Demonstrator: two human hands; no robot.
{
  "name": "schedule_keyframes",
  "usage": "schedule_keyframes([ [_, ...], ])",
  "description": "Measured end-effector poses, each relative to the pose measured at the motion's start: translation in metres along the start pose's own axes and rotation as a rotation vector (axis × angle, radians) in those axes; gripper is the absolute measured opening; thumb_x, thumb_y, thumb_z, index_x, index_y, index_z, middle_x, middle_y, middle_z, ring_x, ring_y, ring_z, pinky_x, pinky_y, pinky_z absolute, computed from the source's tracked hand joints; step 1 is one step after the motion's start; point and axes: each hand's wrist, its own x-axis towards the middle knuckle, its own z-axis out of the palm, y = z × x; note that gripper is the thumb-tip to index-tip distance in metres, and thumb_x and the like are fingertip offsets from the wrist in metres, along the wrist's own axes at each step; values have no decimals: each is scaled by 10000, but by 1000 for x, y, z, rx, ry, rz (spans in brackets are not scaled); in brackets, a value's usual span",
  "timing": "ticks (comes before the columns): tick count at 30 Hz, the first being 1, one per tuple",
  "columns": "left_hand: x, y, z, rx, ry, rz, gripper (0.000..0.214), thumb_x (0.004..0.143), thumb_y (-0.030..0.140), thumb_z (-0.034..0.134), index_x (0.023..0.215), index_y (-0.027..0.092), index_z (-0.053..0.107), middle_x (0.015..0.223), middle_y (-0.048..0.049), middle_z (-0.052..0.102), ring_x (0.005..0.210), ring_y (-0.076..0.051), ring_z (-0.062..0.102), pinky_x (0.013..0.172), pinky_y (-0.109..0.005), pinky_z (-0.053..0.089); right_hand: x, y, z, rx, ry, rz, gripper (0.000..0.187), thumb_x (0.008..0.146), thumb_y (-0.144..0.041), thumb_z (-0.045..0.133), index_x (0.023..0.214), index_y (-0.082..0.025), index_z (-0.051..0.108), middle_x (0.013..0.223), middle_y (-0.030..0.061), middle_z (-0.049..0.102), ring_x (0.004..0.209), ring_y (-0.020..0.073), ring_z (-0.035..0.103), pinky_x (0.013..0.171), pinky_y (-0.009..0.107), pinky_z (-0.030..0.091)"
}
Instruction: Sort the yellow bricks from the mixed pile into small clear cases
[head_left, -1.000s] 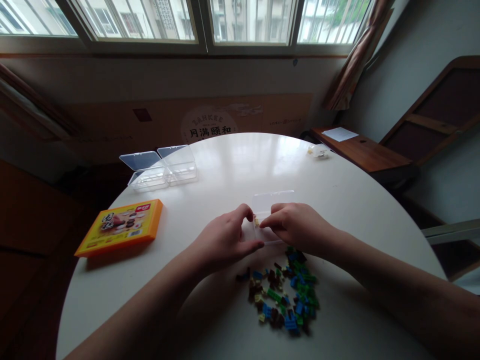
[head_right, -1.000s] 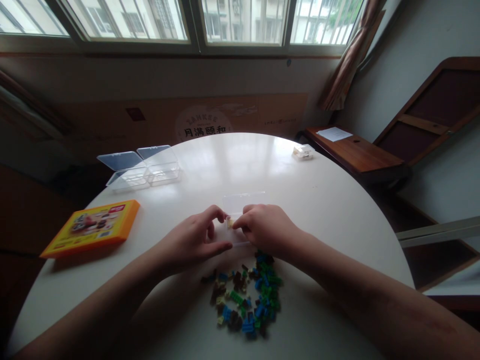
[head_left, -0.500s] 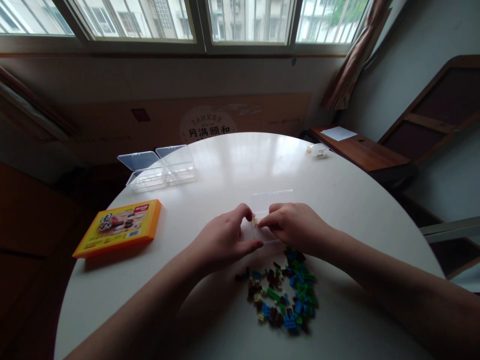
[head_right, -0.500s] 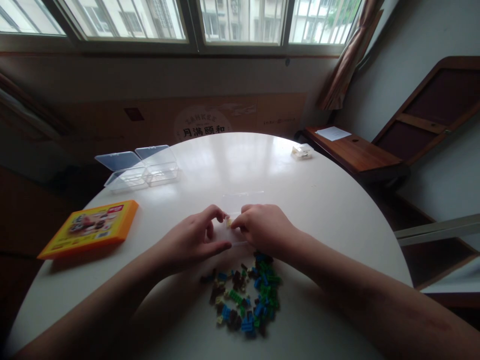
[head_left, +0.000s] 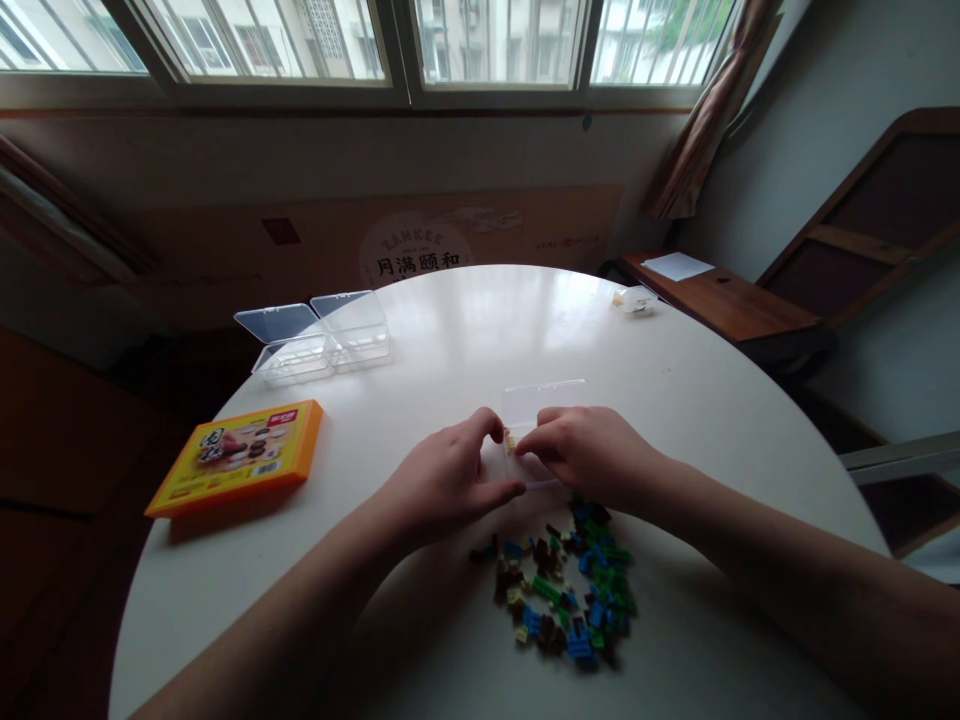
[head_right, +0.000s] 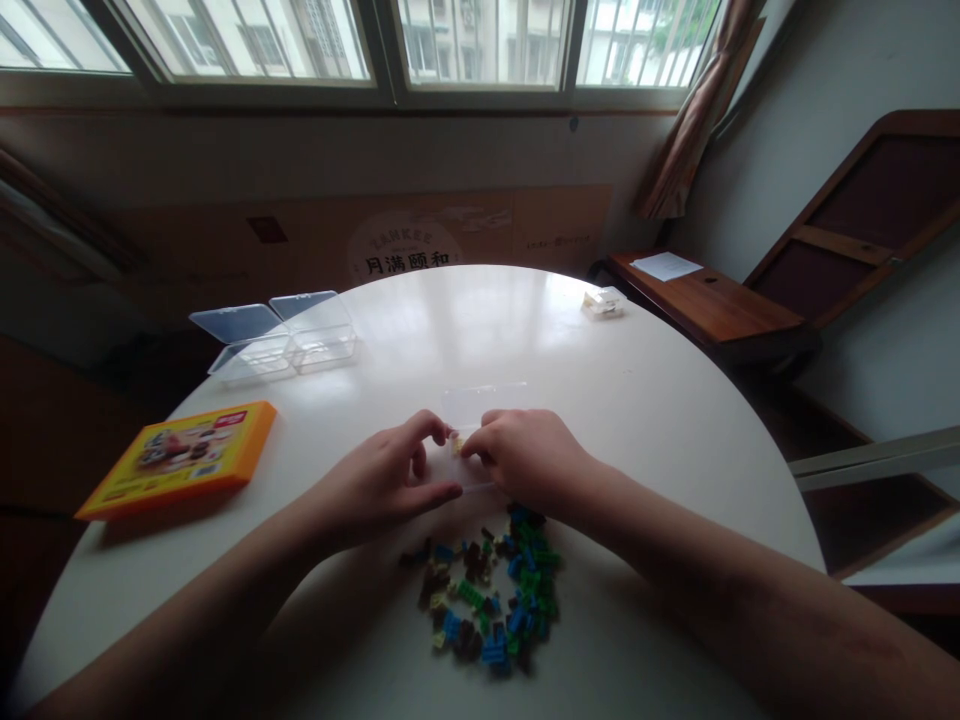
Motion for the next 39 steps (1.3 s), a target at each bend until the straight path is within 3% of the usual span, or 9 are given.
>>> schedule_keyframes([
  [10, -1, 0, 0, 1, -7, -6, 433, 766, 459, 662, 1098, 226, 510, 769, -2, 609, 719, -205, 586, 630, -304, 425, -2, 4, 2, 44, 41, -8, 282, 868, -185, 566, 1003, -317, 775, 907, -5, 719, 740, 146, 635, 619, 264, 391],
  [15, -6, 0, -17, 27, -12, 23, 418, 790, 487, 656, 1091, 216, 552, 891, -36, 646, 755, -192, 593, 668, -310, 438, -7, 4, -7, 52, 53, -13, 283, 868, -155, 581, 997, -311, 778, 898, 1, 721, 744, 142, 640, 630, 264, 409],
  [19, -12, 2, -32, 92, -156, 113, 204, 829, 417, 639, 856, 215, 631, 794, -7, 634, 711, -159, 564, 641, -277, 414, -12, 0, -20, 42, 70, -33, 264, 890, -159, 576, 989, -299, 778, 870, -4, 719, 716, 124, 629, 609, 249, 406],
  [23, -17, 5, -37, 62, -274, 195, 157, 822, 357, 654, 764, 212, 659, 783, 1, 638, 677, -133, 545, 615, -256, 395, -19, -3, -32, 42, 80, -67, 259, 882, -155, 584, 974, -294, 781, 837, -2, 709, 681, 111, 619, 599, 243, 394],
  [29, -18, 12, -30, 73, -333, 183, 173, 798, 333, 669, 698, 198, 628, 714, 14, 610, 625, -120, 502, 567, -251, 355, -27, -8, -45, 46, -105, -276, 333, 817, -72, 585, 929, -322, 774, 767, -37, 676, 624, 84, 571, 574, 235, 344],
  [32, -17, 14, -23, 92, -357, 179, 201, 779, 323, 678, 655, 194, 584, 659, 28, 579, 582, -111, 466, 537, -251, 327, -30, -15, -46, 15, -200, -351, 298, 798, -62, 576, 813, -293, 764, 680, -37, 623, 562, 85, 488, 533, 246, 290],
  [39, -15, 15, -18, 99, -371, 169, 217, 755, 313, 666, 620, 194, 545, 619, 36, 543, 551, -109, 443, 516, -262, 311, -32, -21, -44, 24, -272, -388, 275, 791, -50, 551, 728, -248, 732, 674, -25, 613, 565, 87, 455, 534, 246, 273],
])
